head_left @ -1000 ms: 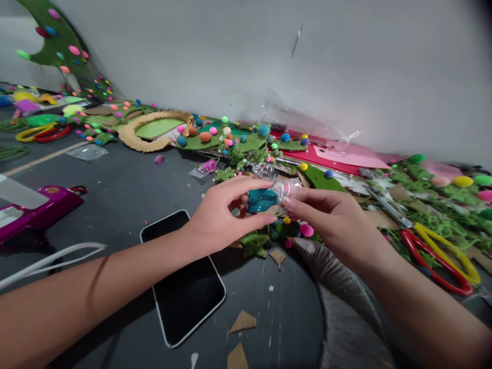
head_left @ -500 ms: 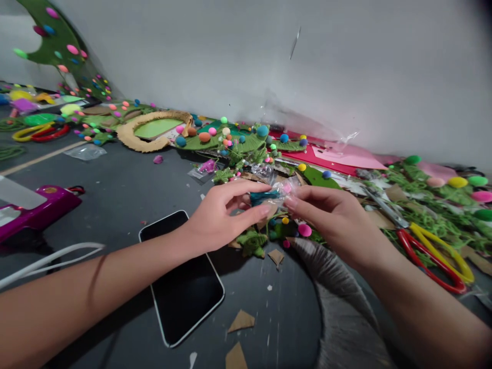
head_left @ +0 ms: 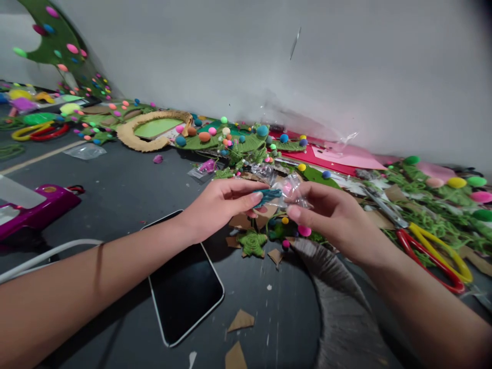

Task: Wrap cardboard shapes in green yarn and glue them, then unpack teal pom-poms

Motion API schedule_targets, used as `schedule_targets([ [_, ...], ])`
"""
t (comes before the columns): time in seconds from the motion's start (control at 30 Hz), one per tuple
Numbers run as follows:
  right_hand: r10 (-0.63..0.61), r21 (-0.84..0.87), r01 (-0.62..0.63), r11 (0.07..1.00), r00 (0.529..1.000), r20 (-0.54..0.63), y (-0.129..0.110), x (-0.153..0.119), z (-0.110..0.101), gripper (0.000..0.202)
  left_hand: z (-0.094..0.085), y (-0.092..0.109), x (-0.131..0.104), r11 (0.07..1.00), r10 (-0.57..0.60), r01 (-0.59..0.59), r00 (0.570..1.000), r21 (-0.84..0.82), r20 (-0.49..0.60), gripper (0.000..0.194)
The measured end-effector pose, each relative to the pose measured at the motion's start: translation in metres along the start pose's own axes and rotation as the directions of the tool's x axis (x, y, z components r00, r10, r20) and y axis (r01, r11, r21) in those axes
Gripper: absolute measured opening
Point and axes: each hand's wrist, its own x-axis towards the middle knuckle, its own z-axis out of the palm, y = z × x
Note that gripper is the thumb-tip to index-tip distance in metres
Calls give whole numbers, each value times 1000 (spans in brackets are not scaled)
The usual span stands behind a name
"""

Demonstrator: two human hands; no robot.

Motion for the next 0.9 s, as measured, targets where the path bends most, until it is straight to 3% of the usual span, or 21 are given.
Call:
schedule_targets([
  [0.07,-53,-72,54,996,998,14,-2,0,0,27,1,0,0,998,-9,10,1000,-61,14,30],
  [0.2,-167,-208,166,964,986,12,-3,1,1,15,4,1,-1,980,-68,62,997,-189,-28,26],
  [0.47,-75,-232,96,968,992,98,-3,-1,-1,21,5,-1,0,960,-130,108,989,-258,-68,22],
  [0.73,-75,-174,62,983,995,-68,-2,3,2,20,2,2,-2,957,-66,69,998,-280,18,33],
  [0.9,-44,-119,31,992,994,-105,3,3,-2,20,0,2,-3,994,16,-8,998,-113,67,50],
])
